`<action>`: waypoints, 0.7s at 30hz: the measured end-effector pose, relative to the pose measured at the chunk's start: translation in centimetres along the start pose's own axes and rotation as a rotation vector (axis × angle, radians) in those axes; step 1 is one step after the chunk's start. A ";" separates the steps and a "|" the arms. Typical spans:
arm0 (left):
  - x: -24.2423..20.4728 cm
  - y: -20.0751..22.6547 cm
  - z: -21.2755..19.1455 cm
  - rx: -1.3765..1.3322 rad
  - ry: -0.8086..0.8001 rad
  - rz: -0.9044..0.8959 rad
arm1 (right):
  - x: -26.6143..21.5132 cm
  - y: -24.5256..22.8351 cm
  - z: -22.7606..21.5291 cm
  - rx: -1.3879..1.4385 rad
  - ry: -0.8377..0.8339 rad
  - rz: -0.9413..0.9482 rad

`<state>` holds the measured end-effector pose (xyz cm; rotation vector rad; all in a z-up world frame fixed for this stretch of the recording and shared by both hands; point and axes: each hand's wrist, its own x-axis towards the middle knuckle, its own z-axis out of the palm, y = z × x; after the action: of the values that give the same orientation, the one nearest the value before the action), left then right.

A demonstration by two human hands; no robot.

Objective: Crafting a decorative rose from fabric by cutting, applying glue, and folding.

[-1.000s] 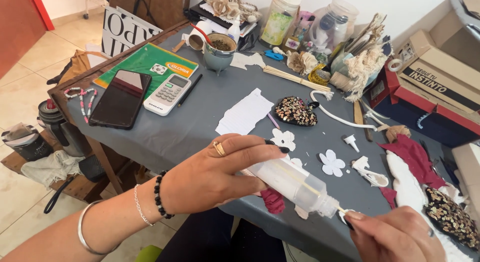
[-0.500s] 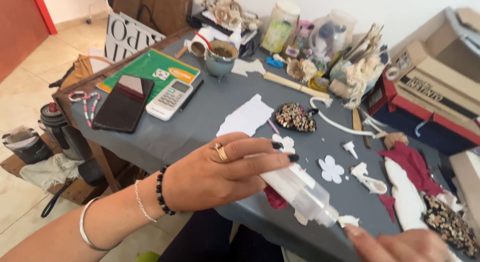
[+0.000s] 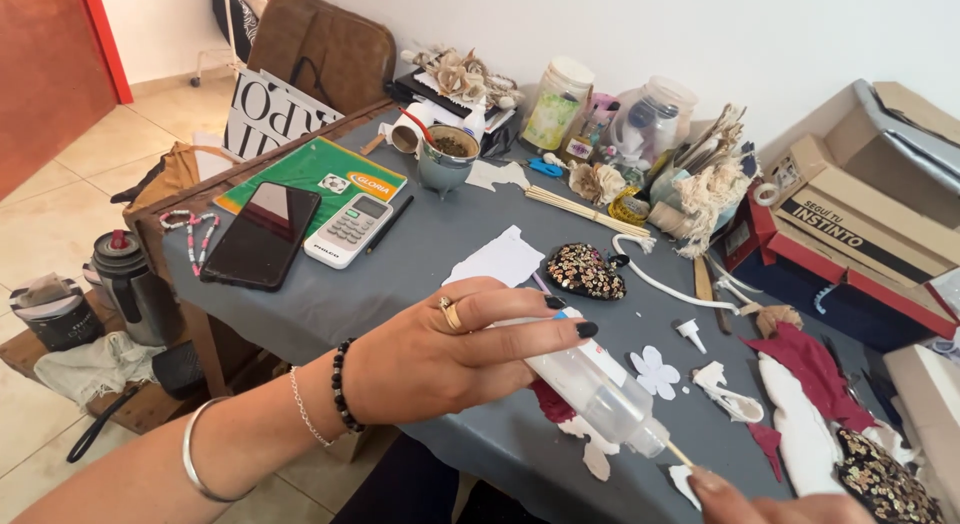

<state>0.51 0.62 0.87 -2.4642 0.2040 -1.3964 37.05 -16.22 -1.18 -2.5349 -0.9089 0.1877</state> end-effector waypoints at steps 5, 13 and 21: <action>0.3 0.3 0.2 -0.020 -0.002 0.013 | 0.4 1.6 0.1 -0.211 0.085 -0.749; 0.9 0.1 0.4 -0.005 0.012 0.036 | -3.1 -0.9 -1.9 0.003 0.034 -0.625; -0.7 -0.3 1.7 -0.047 -0.017 -0.066 | -4.7 -2.5 3.0 0.745 0.028 -0.509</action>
<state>1.56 1.44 -0.37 -2.5419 0.1544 -1.4125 31.19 -16.40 -2.87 -1.5767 -1.1691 0.2679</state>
